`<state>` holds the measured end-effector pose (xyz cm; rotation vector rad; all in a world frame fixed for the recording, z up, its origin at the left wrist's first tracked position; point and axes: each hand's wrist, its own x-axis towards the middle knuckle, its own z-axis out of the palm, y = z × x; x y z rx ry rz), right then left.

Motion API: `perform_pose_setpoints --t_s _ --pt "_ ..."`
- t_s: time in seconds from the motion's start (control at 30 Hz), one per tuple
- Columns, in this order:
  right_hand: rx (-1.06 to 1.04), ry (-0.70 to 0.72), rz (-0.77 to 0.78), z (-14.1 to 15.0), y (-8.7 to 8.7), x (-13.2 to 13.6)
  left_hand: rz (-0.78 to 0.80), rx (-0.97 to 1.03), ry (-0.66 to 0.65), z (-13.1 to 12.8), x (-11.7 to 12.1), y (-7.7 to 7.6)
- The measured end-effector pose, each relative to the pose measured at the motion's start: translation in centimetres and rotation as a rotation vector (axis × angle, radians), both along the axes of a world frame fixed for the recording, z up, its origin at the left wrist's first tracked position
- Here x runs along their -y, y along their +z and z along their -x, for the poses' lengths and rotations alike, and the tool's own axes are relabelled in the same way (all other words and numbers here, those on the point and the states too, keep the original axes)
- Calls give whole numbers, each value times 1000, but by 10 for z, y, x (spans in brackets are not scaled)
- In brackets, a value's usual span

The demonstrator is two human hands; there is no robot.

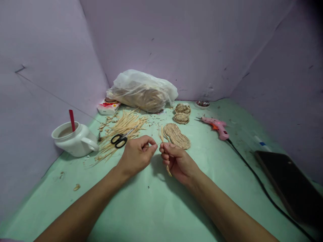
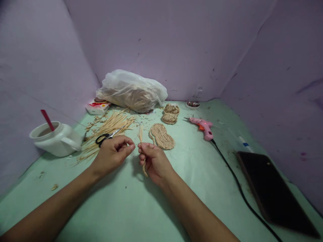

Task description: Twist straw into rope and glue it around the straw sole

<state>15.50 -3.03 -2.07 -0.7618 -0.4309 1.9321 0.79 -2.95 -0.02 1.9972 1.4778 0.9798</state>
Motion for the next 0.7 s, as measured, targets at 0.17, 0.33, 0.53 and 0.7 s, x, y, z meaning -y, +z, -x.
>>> perform_pose_setpoints --t_s 0.17,0.33,0.53,0.7 --pt "93 281 -81 -2 1 6 241 150 -136 5 -12 -4" --pt "200 498 -77 -7 0 6 302 396 -117 10 -16 4" --pt "230 539 -123 -9 1 6 316 434 -71 13 -16 9" --pt "213 561 -137 -9 2 7 370 483 -83 14 -18 3"
